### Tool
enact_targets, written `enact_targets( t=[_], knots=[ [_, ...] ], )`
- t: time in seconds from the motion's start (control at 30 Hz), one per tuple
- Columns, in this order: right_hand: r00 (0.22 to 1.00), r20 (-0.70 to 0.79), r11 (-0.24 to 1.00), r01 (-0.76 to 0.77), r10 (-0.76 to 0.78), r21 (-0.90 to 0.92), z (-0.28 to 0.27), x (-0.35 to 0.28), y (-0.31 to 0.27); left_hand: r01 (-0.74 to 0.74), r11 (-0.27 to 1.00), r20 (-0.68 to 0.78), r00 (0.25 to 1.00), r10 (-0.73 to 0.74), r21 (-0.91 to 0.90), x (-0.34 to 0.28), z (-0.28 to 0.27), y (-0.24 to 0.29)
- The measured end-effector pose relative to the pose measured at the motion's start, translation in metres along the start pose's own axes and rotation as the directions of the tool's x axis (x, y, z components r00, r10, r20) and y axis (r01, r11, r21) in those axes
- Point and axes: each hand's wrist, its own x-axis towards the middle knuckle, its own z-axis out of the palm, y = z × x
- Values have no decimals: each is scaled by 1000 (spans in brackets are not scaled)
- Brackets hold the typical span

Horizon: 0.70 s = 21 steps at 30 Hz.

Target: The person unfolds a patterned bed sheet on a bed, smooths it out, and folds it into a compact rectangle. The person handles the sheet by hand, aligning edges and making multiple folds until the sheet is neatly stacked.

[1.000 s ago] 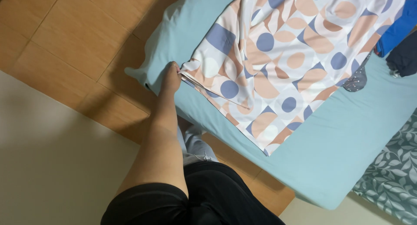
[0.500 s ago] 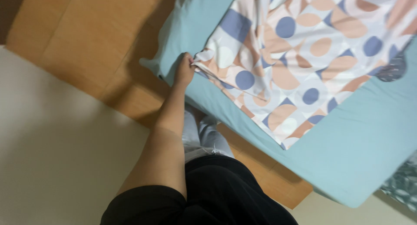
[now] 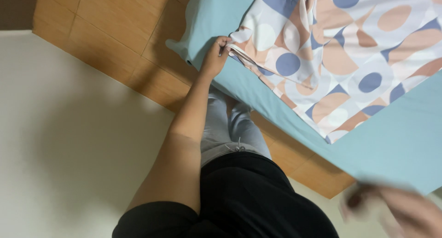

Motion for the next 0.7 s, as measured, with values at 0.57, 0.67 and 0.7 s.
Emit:
enact_targets(
  t=[0.57, 0.67, 0.7],
  knots=[
    [772, -396, 596, -27, -498, -803, 170, 386, 126, -31, 983, -67, 997, 44, 184, -1, -3, -4],
    [768, -432, 685, 12, -473, -728, 167, 395, 127, -95, 977, -85, 990, 113, 189, -6, -6, -8],
    [799, -434, 763, 46, -416, -645, 163, 393, 118, -83, 977, -90, 991, 103, 198, -7, -6, -14]
  ],
)
